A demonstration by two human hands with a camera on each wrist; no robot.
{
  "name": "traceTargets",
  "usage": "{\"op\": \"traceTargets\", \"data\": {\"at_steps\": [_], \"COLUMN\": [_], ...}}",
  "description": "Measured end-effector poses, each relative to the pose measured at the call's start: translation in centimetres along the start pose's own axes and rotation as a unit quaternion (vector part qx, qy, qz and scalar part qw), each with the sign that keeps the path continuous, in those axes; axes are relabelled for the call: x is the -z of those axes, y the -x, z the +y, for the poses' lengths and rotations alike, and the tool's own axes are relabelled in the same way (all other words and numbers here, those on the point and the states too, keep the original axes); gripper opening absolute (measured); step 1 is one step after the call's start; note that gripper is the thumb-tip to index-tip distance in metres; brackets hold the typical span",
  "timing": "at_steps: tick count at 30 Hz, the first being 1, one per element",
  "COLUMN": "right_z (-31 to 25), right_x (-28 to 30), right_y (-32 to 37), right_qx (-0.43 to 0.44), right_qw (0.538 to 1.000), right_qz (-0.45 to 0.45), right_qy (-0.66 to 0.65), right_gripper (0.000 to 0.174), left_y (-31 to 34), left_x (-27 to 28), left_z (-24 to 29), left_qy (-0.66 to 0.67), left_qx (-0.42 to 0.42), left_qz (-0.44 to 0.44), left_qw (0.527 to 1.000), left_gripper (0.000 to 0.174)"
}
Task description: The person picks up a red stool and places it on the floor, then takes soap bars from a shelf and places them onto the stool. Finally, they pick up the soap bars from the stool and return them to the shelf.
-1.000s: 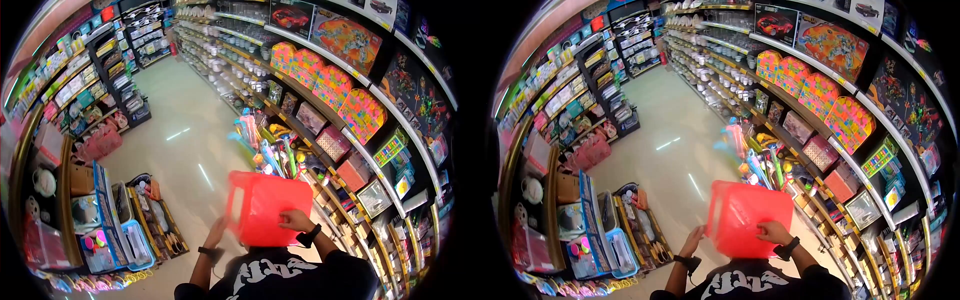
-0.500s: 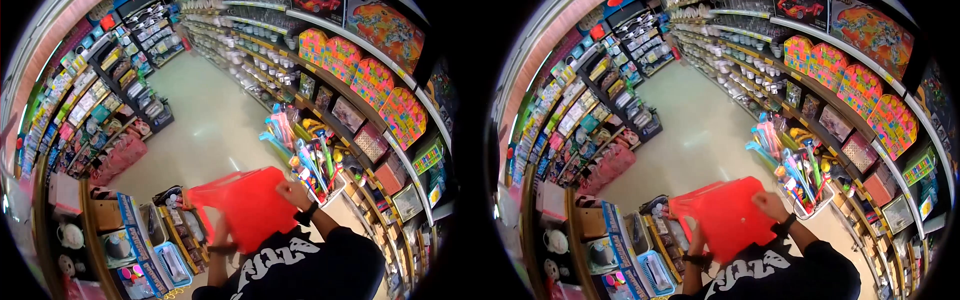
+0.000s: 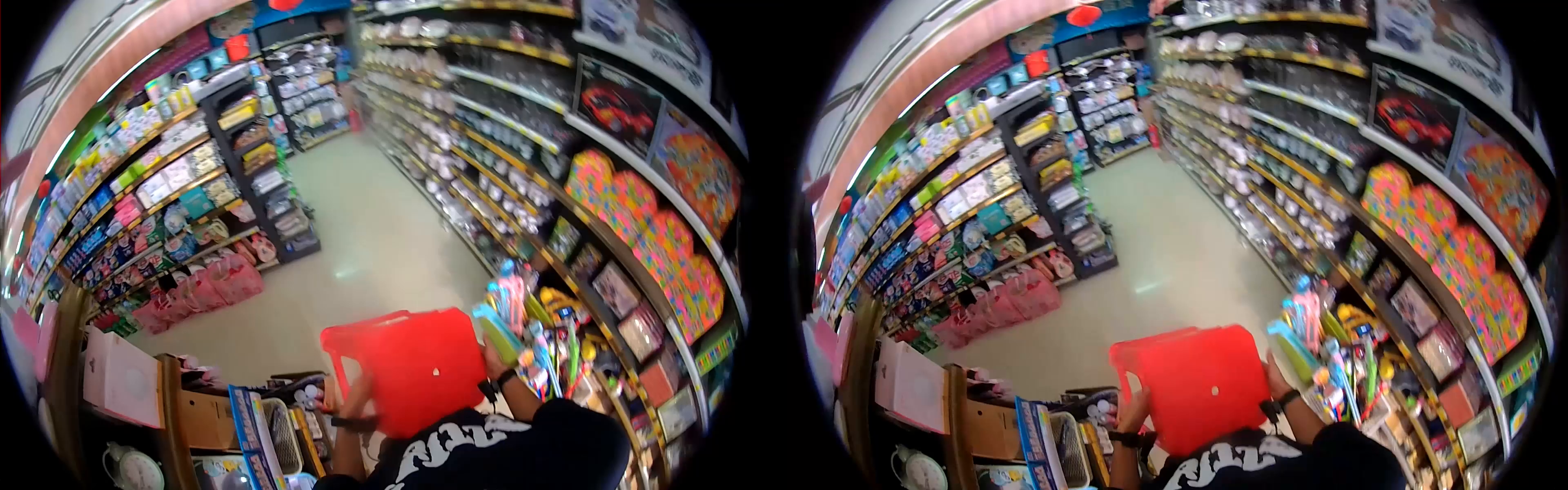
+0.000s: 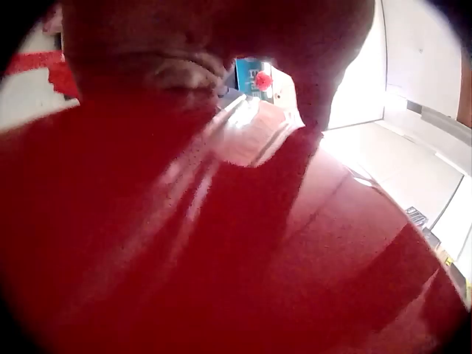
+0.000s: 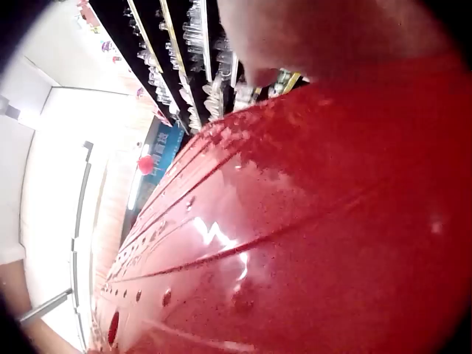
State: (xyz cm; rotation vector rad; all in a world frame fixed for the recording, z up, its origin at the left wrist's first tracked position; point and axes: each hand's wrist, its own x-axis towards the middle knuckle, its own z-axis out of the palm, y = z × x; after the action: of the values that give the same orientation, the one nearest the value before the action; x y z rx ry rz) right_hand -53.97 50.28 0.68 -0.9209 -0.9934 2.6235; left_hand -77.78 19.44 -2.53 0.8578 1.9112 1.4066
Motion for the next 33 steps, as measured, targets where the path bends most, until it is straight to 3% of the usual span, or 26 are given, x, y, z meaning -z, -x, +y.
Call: {"op": "traceTargets", "data": {"at_steps": [2, 4, 6, 7, 9, 10, 11, 12, 13, 15, 17, 19, 20, 23, 24, 27, 28, 29, 31, 33], "right_z": [0.1, -0.2, -0.8, -0.2, 0.4, 0.6, 0.2, -0.4, -0.5, -0.2, -0.4, -1.9, -3.0, -5.0, -7.5, -9.4, -10.1, -10.9, -13.6, -15.0], "right_x": [-1.6, -5.5, -9.3, -9.1, -8.1, -8.4, -9.5, -10.7, -11.6, -11.7, -11.9, -16.1, -17.7, -17.7, -21.4, -23.1, -23.1, -23.4, -24.5, -23.7], "right_y": [-3.1, -3.1, -4.6, -6.3, -9.5, -10.8, -11.3, -11.9, -12.9, -16.2, -19.6, -22.4, -24.0, -32.6, -32.8, -38.3, -40.1, -42.1, -44.6, -48.0], "right_qx": [0.007, 0.027, 0.067, 0.073, 0.083, 0.105, 0.122, 0.141, 0.158, 0.188, 0.247, 0.258, 0.261, 0.223, 0.212, 0.226, 0.221, 0.236, 0.263, 0.223], "right_qw": [1.0, 1.0, 0.998, 0.997, 0.993, 0.978, 0.974, 0.97, 0.967, 0.964, 0.94, 0.944, 0.946, 0.946, 0.949, 0.949, 0.95, 0.947, 0.94, 0.951], "right_qz": [-0.018, 0.003, 0.018, 0.04, 0.084, 0.158, 0.157, 0.152, 0.145, 0.126, 0.107, 0.103, 0.104, 0.028, 0.052, -0.018, -0.039, -0.05, -0.065, -0.062], "right_qy": [-0.01, -0.006, 0.001, 0.004, 0.012, 0.092, 0.11, 0.127, 0.141, 0.139, 0.208, 0.178, 0.163, 0.233, 0.226, 0.22, 0.216, 0.21, 0.205, 0.205], "right_gripper": [0.083, 0.077, 0.071, 0.068, 0.063, 0.065, 0.066, 0.067, 0.069, 0.069, 0.066, 0.063, 0.062, 0.058, 0.055, 0.05, 0.044, 0.042, 0.039, 0.037], "left_y": [-2.2, -3.3, -3.8, -4.3, -7.1, -7.8, -8.3, -9.2, -10.4, -12.6, -14.6, -15.6, -17.1, -21.6, -23.0, -26.3, -27.4, -29.0, -32.0, -35.3], "left_x": [3.6, 6.2, 7.3, 8.4, 9.6, 10.7, 12.0, 13.3, 13.9, 14.5, 16.6, 18.2, 19.3, 23.0, 23.8, 26.2, 26.5, 27.3, 28.3, 28.8], "left_z": [-4.3, -5.5, 2.8, 5.9, 5.1, 6.8, 10.2, 12.2, 10.6, 3.4, 1.5, 6.9, 5.2, 7.7, 8.9, 13.9, 14.2, 13.2, 10.7, 7.9], "left_qy": [-0.017, 0.043, 0.07, -0.015, 0.085, 0.078, 0.071, 0.063, 0.087, 0.124, 0.075, 0.073, 0.099, 0.127, 0.075, 0.016, 0.037, -0.041, -0.032, -0.05], "left_qx": [-0.1, -0.045, -0.025, 0.016, 0.059, 0.088, 0.116, 0.142, 0.102, 0.02, 0.054, 0.049, 0.034, 0.142, 0.068, 0.111, 0.161, 0.187, 0.188, 0.175], "left_qz": [0.014, -0.018, 0.011, -0.012, -0.07, -0.077, -0.081, -0.081, -0.065, -0.033, 0.0, 0.019, 0.007, -0.005, 0.035, 0.049, 0.061, 0.067, 0.049, 0.03], "left_qw": [0.995, 0.998, 0.997, 1.0, 0.992, 0.99, 0.987, 0.985, 0.989, 0.991, 0.996, 0.996, 0.995, 0.982, 0.994, 0.993, 0.984, 0.979, 0.98, 0.983], "left_gripper": [0.039, 0.047, 0.061, 0.068, 0.076, 0.077, 0.078, 0.08, 0.08, 0.082, 0.088, 0.088, 0.086, 0.086, 0.084, 0.082, 0.079, 0.079, 0.077, 0.075]}}
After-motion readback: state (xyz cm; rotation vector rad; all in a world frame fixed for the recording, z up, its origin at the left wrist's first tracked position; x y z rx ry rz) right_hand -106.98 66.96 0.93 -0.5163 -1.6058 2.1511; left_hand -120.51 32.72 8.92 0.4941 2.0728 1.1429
